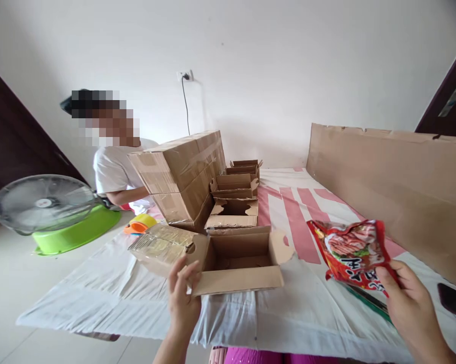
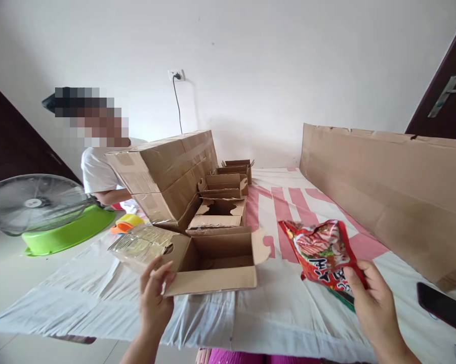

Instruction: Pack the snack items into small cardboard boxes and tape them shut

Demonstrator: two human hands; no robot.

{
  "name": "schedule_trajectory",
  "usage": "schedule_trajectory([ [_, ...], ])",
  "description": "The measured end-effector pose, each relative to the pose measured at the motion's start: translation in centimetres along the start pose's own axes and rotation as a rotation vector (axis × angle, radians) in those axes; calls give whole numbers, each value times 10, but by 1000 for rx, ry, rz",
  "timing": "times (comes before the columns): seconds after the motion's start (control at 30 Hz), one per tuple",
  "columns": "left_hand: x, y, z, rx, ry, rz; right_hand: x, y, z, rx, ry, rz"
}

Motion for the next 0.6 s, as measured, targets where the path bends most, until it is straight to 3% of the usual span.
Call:
schedule_trajectory([
  [0.1, 12, -27, -18, 202, 188, -48, -12, 27, -12, -98, -101, 80],
  [0.2, 5, -41, -51, 298, 205, -72, -29, 50, -25, -151, -240, 37],
  [0.23, -2, -42, -63, 322, 145, -77, -35, 55, -29, -159, -289, 23],
  [0.3, -24, -38, -83, 344, -89, -90, -43, 60, -37, -150, -346, 10],
  [0.4, -55, -22, -99, 307, -411, -58, -50, 57, -42, -93, -353, -8],
  [0.6, -85, -25, -80, 394, -465, 29, -68, 55, -50, -13, -495, 60],
])
Point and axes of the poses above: each hand's wrist, its own z-axis towards the middle knuckle, its own x-axis out of the back of the hand, y = z × x, the point moved 6 cm from there along z, towards the middle knuckle, and after that the axes turned 4 degrees about x, right-handed, at the moved point
